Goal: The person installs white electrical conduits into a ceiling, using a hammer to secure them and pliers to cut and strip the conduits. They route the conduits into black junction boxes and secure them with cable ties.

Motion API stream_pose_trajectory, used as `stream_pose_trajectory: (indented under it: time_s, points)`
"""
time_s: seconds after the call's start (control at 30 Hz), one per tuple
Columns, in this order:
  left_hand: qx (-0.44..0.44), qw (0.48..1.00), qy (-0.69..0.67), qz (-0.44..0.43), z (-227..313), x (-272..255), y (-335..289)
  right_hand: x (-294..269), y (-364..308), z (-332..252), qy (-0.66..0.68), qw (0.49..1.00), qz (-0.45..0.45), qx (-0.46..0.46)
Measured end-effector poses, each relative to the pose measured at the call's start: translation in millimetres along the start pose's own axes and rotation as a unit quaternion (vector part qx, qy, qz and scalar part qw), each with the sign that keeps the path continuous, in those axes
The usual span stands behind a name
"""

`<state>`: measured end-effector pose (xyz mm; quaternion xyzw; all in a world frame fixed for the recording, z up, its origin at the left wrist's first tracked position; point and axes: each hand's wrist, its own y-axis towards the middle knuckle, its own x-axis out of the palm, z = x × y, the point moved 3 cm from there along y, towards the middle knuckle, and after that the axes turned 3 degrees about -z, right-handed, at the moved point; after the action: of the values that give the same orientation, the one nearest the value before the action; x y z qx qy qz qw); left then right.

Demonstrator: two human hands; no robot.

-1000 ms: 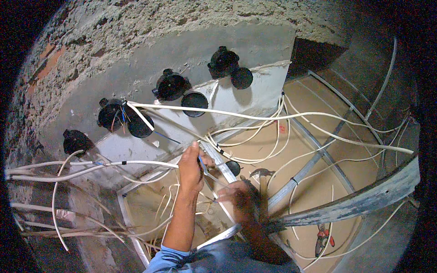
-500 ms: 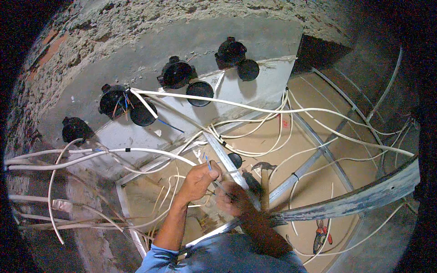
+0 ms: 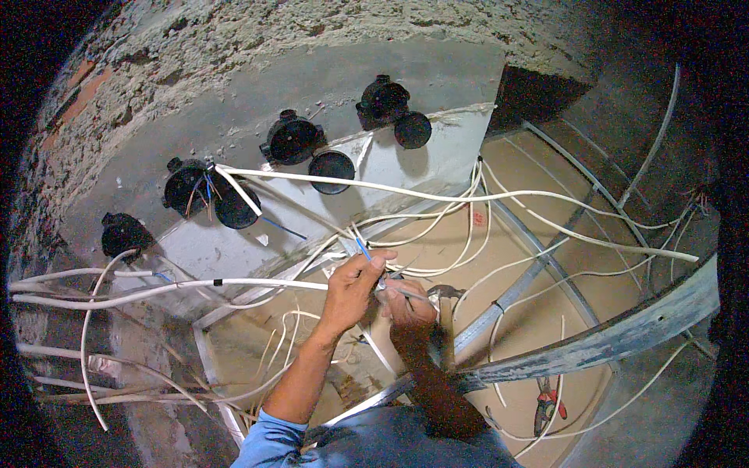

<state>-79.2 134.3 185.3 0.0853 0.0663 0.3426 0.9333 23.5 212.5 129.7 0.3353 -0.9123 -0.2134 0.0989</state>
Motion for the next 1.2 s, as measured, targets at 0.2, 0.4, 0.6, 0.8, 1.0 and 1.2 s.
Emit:
stream_pose_trajectory:
  time_s: [0.2, 0.4, 0.6, 0.8, 1.0, 1.2]
  points:
    - [0.127, 0.985, -0.01, 0.115, -11, 21, 9, 1, 11, 19, 0.003, 0.997, 0.014, 0.073]
    - [0.183, 0.976, 0.08, 0.087, -27, 15, 19, -6, 7, 18, 0.041, 0.995, 0.01, 0.095]
    - [0.24, 0.967, 0.091, 0.008, -26, 13, 18, -6, -7, 18, 0.13, 0.98, -0.018, 0.152]
    - [0.215, 0.967, 0.129, 0.052, -20, 10, 13, -16, -9, 25, -0.012, 0.995, -0.029, 0.096]
    - [0.069, 0.984, 0.08, 0.145, -26, 2, -20, -32, 15, -11, 0.086, 0.984, 0.028, 0.154]
    - [0.049, 0.995, 0.055, 0.065, -31, 0, -61, -6, 33, -46, 0.008, 0.955, -0.271, 0.118]
